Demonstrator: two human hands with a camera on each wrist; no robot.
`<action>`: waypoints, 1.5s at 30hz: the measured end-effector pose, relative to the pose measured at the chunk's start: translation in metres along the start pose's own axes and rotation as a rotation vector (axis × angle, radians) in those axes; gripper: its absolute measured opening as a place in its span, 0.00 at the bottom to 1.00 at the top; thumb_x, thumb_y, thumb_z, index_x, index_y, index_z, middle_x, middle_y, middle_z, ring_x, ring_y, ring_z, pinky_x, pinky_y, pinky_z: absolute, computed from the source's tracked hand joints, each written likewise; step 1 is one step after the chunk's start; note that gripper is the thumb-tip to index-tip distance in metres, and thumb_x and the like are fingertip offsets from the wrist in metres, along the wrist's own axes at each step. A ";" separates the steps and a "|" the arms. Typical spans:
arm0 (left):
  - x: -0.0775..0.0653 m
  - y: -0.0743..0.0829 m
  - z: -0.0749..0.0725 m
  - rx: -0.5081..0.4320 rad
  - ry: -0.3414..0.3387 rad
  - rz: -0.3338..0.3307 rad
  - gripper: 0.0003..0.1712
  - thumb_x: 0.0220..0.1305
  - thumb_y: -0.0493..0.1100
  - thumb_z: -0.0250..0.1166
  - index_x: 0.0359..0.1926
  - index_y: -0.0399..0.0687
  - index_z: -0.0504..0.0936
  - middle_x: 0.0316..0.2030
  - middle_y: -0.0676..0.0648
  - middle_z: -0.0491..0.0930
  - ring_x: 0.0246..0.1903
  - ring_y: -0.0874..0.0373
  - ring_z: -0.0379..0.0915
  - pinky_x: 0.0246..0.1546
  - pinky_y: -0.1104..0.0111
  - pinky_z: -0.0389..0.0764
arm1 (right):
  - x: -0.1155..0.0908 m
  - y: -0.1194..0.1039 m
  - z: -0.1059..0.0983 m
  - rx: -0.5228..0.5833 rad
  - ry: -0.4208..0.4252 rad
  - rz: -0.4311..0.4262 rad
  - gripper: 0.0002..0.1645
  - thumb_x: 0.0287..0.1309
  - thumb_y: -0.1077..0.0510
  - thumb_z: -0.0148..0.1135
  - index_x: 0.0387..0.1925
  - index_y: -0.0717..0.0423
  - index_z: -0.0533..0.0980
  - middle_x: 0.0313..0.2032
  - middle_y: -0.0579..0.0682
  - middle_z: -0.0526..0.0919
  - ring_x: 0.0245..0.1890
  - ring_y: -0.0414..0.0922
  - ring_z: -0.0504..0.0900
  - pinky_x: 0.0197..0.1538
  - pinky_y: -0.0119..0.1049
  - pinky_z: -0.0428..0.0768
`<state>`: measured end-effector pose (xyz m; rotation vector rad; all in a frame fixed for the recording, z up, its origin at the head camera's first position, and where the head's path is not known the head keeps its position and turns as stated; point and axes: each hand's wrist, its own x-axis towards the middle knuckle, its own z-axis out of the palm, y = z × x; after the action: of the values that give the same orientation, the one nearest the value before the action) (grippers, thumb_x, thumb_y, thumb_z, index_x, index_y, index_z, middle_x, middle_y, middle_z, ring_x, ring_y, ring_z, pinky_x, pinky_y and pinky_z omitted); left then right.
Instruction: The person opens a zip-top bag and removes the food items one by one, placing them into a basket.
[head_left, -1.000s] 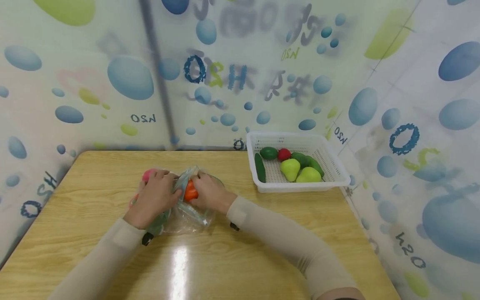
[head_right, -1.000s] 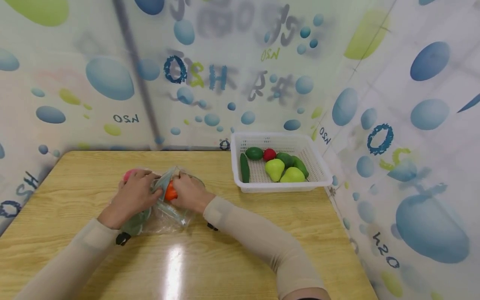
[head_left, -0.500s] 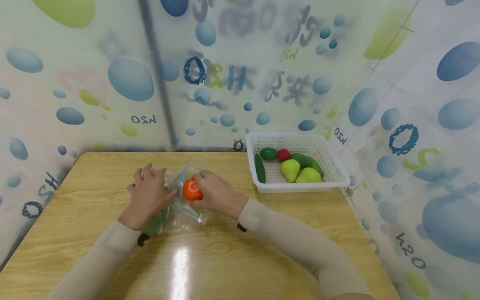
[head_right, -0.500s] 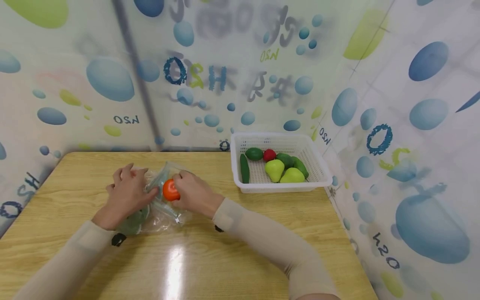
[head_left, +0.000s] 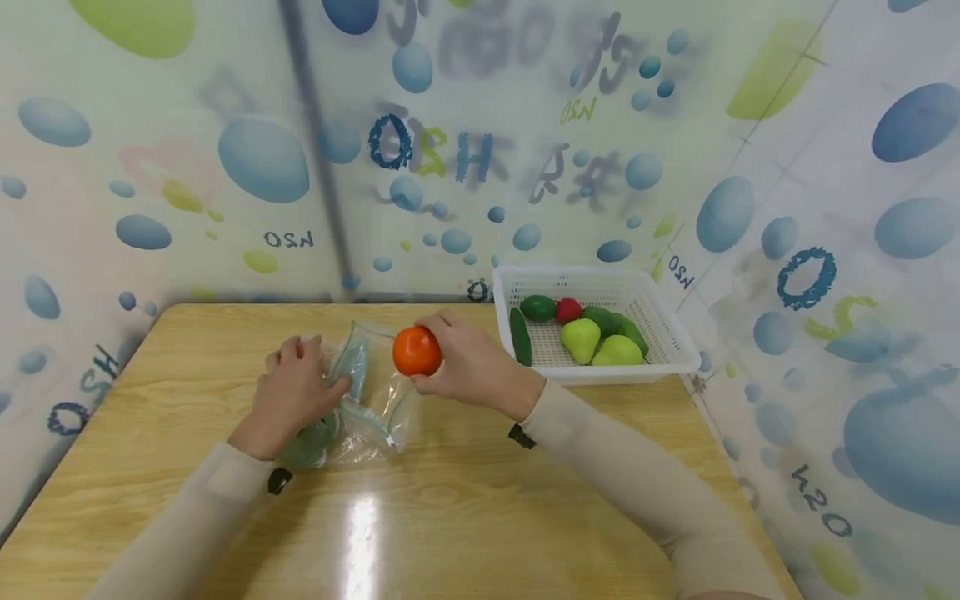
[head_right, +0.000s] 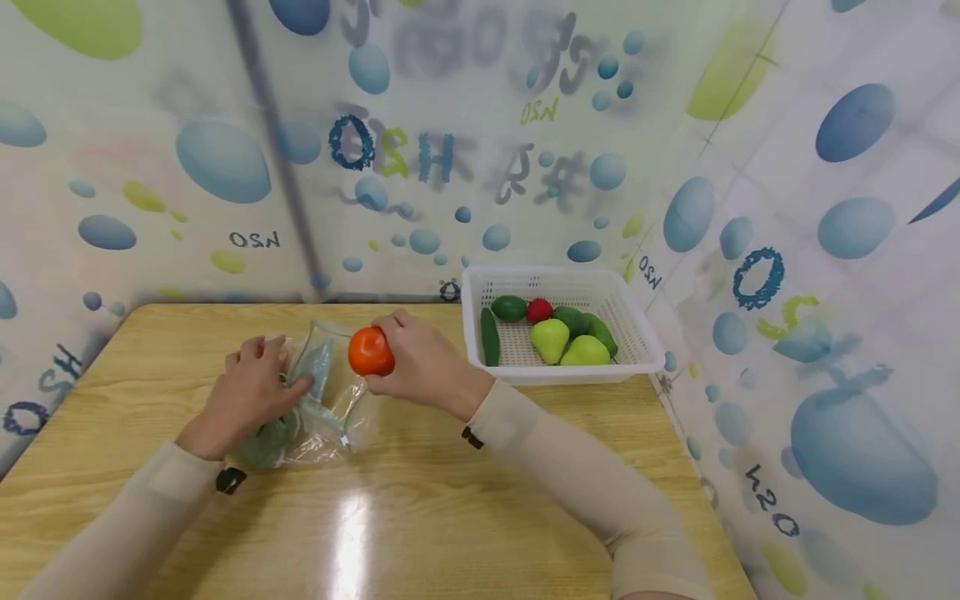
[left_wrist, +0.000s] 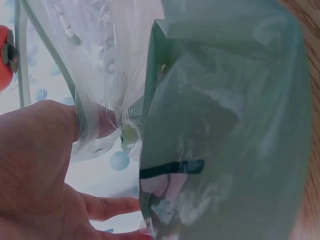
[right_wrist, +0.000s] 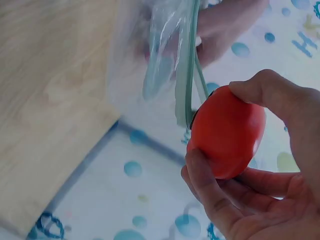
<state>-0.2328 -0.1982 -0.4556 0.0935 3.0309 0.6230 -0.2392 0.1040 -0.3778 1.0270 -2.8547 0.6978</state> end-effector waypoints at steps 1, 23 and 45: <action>0.000 -0.001 0.000 0.000 0.000 0.001 0.55 0.81 0.59 0.68 0.88 0.25 0.56 0.83 0.11 0.53 0.77 0.05 0.55 0.68 0.15 0.72 | -0.001 0.002 -0.004 0.002 0.000 0.011 0.46 0.66 0.50 0.86 0.77 0.63 0.75 0.68 0.60 0.86 0.57 0.54 0.94 0.65 0.47 0.94; -0.004 -0.013 0.001 0.002 0.034 0.008 0.35 0.80 0.59 0.68 0.61 0.30 0.70 0.74 0.11 0.61 0.64 0.08 0.68 0.49 0.24 0.83 | -0.007 0.133 -0.072 -0.081 -0.080 0.329 0.40 0.66 0.53 0.83 0.74 0.59 0.77 0.65 0.62 0.88 0.58 0.59 0.87 0.65 0.55 0.91; -0.004 -0.020 0.000 0.014 -0.008 0.017 0.51 0.81 0.60 0.66 0.82 0.23 0.62 0.77 0.08 0.60 0.67 0.04 0.66 0.56 0.17 0.81 | 0.015 0.185 -0.060 -0.213 -0.391 0.521 0.32 0.59 0.63 0.85 0.62 0.58 0.80 0.57 0.56 0.87 0.56 0.55 0.82 0.67 0.49 0.84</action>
<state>-0.2295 -0.2173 -0.4632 0.1219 3.0296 0.6015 -0.3714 0.2460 -0.3959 0.4209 -3.4829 0.1999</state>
